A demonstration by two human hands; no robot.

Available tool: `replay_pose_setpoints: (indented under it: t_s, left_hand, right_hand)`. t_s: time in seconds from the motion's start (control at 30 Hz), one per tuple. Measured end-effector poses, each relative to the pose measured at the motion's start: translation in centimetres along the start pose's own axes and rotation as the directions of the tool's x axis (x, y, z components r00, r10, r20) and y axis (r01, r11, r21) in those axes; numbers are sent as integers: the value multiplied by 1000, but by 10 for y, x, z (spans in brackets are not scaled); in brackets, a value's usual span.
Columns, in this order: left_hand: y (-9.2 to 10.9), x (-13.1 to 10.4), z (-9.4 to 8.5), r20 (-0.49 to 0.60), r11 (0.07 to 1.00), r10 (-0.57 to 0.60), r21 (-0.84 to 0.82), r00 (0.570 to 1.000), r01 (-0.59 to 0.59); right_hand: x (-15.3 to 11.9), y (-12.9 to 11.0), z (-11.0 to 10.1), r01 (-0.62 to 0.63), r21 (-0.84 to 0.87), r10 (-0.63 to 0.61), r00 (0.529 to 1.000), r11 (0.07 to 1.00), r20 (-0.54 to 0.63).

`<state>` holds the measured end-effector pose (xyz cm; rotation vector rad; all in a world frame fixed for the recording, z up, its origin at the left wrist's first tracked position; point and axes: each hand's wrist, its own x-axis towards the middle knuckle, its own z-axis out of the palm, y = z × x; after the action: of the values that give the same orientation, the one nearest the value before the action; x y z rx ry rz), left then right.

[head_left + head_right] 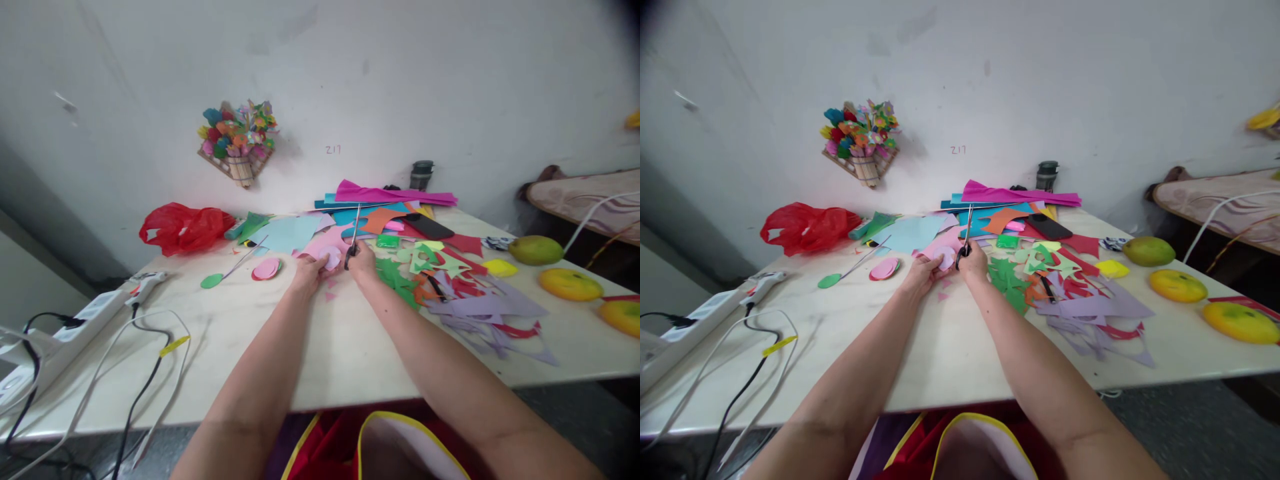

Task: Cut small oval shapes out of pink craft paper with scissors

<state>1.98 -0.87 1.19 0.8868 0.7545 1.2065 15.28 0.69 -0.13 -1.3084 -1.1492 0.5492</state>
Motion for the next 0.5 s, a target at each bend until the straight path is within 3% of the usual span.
replay_pose_setpoints:
  t_s: [0.37,0.5]
  left_hand:
    - [-2,3,-3,-41,998,60,6,997,-60]
    - [-1,2,-3,-30,999,49,9,998,-49]
  right_hand:
    - [-5,-7,-7,-39,-165,14,988,986,-152]
    - [-2,1,-3,-59,-87,50,994,994,-101]
